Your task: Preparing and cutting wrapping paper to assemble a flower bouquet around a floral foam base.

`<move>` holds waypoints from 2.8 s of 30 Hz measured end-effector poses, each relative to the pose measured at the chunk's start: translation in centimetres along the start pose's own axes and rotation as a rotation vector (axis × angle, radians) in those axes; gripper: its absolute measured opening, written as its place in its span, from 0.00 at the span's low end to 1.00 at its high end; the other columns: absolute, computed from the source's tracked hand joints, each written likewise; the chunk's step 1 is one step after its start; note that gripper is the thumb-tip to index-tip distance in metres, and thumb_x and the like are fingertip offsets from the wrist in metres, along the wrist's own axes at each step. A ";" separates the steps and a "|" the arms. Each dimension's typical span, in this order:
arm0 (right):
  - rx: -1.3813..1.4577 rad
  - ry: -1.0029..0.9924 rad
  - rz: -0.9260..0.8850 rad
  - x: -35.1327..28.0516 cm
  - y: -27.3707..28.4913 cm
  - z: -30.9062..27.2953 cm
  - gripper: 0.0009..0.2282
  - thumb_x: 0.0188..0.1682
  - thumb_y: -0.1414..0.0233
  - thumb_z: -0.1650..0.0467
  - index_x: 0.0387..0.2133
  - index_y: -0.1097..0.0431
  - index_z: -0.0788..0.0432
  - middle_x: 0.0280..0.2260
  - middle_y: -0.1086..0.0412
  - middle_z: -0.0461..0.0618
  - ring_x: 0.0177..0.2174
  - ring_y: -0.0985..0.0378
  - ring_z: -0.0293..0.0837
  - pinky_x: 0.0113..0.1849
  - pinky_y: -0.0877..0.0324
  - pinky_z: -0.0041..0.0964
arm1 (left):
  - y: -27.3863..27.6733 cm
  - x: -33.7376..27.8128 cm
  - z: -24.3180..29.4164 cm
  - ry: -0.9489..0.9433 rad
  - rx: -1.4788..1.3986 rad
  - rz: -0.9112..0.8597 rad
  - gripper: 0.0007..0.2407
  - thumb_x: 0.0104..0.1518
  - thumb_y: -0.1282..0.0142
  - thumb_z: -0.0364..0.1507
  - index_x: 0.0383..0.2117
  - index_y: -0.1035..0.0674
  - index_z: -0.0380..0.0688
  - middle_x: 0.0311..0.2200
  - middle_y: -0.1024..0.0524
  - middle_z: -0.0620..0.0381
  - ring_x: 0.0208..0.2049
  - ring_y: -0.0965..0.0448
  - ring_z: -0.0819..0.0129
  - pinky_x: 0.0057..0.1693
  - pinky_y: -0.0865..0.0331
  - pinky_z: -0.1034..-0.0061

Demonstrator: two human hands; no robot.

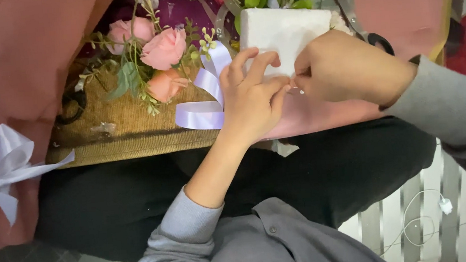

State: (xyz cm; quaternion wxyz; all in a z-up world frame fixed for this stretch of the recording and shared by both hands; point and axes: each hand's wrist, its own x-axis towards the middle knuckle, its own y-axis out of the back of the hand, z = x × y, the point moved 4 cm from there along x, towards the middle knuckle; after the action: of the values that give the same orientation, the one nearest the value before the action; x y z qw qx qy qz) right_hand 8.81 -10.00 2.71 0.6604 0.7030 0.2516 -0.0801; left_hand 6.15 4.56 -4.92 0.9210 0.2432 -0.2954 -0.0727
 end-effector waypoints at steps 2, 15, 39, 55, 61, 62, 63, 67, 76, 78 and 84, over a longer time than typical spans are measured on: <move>0.023 -0.031 -0.043 -0.3 -0.1 0.7 0.07 0.43 0.45 0.68 0.22 0.21 0.58 0.18 0.26 0.52 0.19 0.30 0.53 0.29 0.31 0.43 | 0.3 0.0 0.2 0.005 -0.016 -0.005 0.01 0.53 0.38 0.29 0.27 0.15 0.51 0.50 0.31 0.66 0.61 0.41 0.57 0.62 0.48 0.55; 0.546 -0.131 0.017 -2.8 -1.3 2.8 0.11 0.51 0.44 0.69 0.23 0.23 0.64 0.14 0.34 0.44 0.16 0.43 0.36 0.19 0.45 0.32 | 0.7 0.3 0.6 0.036 -0.044 -0.057 0.02 0.56 0.39 0.32 0.30 0.15 0.55 0.50 0.31 0.66 0.62 0.41 0.57 0.65 0.52 0.55; 0.428 -0.114 0.345 -4.3 -2.5 0.9 0.15 0.53 0.42 0.71 0.16 0.31 0.59 0.15 0.37 0.49 0.23 0.31 0.47 0.27 0.37 0.37 | -0.6 0.2 0.1 -0.033 -0.011 -0.046 0.04 0.60 0.41 0.35 0.29 0.21 0.56 0.44 0.34 0.67 0.61 0.46 0.59 0.61 0.54 0.54; 0.278 -0.042 0.417 -3.7 -2.8 -0.8 0.17 0.51 0.45 0.76 0.12 0.38 0.58 0.15 0.45 0.46 0.24 0.37 0.48 0.27 0.40 0.36 | -0.9 0.0 -0.2 -0.075 0.042 -0.019 0.04 0.60 0.41 0.36 0.29 0.20 0.57 0.44 0.34 0.67 0.61 0.46 0.58 0.61 0.55 0.52; 0.241 -0.018 0.455 -3.7 -2.6 -1.9 0.15 0.50 0.48 0.78 0.12 0.39 0.59 0.15 0.49 0.46 0.24 0.40 0.46 0.27 0.39 0.35 | -1.2 -0.2 -0.3 -0.090 0.058 -0.031 0.03 0.60 0.41 0.35 0.30 0.20 0.56 0.44 0.34 0.66 0.60 0.45 0.57 0.60 0.54 0.50; 0.233 0.006 0.466 -3.8 -2.5 -2.2 0.15 0.51 0.48 0.77 0.13 0.38 0.59 0.15 0.47 0.45 0.24 0.38 0.46 0.29 0.38 0.34 | -1.3 -0.2 -0.4 -0.088 0.067 -0.038 0.03 0.60 0.42 0.35 0.30 0.20 0.57 0.43 0.34 0.66 0.60 0.45 0.57 0.60 0.54 0.50; 0.226 0.029 0.478 -3.8 -2.4 -2.5 0.15 0.52 0.48 0.77 0.13 0.36 0.59 0.15 0.45 0.45 0.25 0.36 0.46 0.30 0.37 0.32 | -1.4 -0.3 -0.5 -0.085 0.077 -0.045 0.03 0.60 0.42 0.36 0.30 0.20 0.57 0.43 0.34 0.67 0.60 0.45 0.57 0.60 0.54 0.49; 0.188 0.044 0.521 -4.5 -2.4 -1.9 0.14 0.52 0.47 0.76 0.14 0.35 0.58 0.15 0.44 0.47 0.25 0.34 0.48 0.31 0.35 0.35 | -1.1 -0.5 -0.2 -0.099 0.096 -0.034 0.04 0.61 0.44 0.37 0.31 0.20 0.59 0.43 0.34 0.67 0.61 0.46 0.59 0.60 0.55 0.50; 0.819 0.007 0.597 -6.0 -7.2 4.3 0.05 0.53 0.37 0.73 0.33 0.27 0.60 0.26 0.32 0.48 0.35 0.27 0.41 0.40 0.28 0.38 | -0.8 -0.7 -0.4 -0.087 -0.040 -0.074 0.04 0.61 0.43 0.38 0.37 0.22 0.58 0.47 0.36 0.65 0.64 0.48 0.54 0.64 0.50 0.50; 1.021 -0.006 0.675 -5.8 -8.8 5.0 0.08 0.51 0.36 0.73 0.39 0.27 0.62 0.31 0.33 0.48 0.38 0.28 0.40 0.43 0.27 0.35 | -0.9 -0.8 -1.3 -0.032 -0.189 -0.053 0.16 0.60 0.39 0.34 0.54 0.27 0.61 0.56 0.39 0.59 0.64 0.43 0.51 0.69 0.46 0.55; 1.107 0.021 0.815 -4.8 -8.0 3.0 0.23 0.52 0.37 0.68 0.55 0.40 0.59 0.47 0.42 0.48 0.51 0.35 0.43 0.53 0.33 0.43 | -0.6 -0.5 -1.4 0.179 -0.336 -0.045 0.29 0.59 0.31 0.30 0.64 0.36 0.54 0.68 0.56 0.48 0.71 0.55 0.40 0.73 0.48 0.46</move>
State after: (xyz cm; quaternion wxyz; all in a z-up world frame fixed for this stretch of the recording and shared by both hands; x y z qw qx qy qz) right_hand 1.67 -14.07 -2.60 0.1790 0.9761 -0.1045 0.0648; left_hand 6.55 4.77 -6.46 0.9694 0.0983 -0.1905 -0.1196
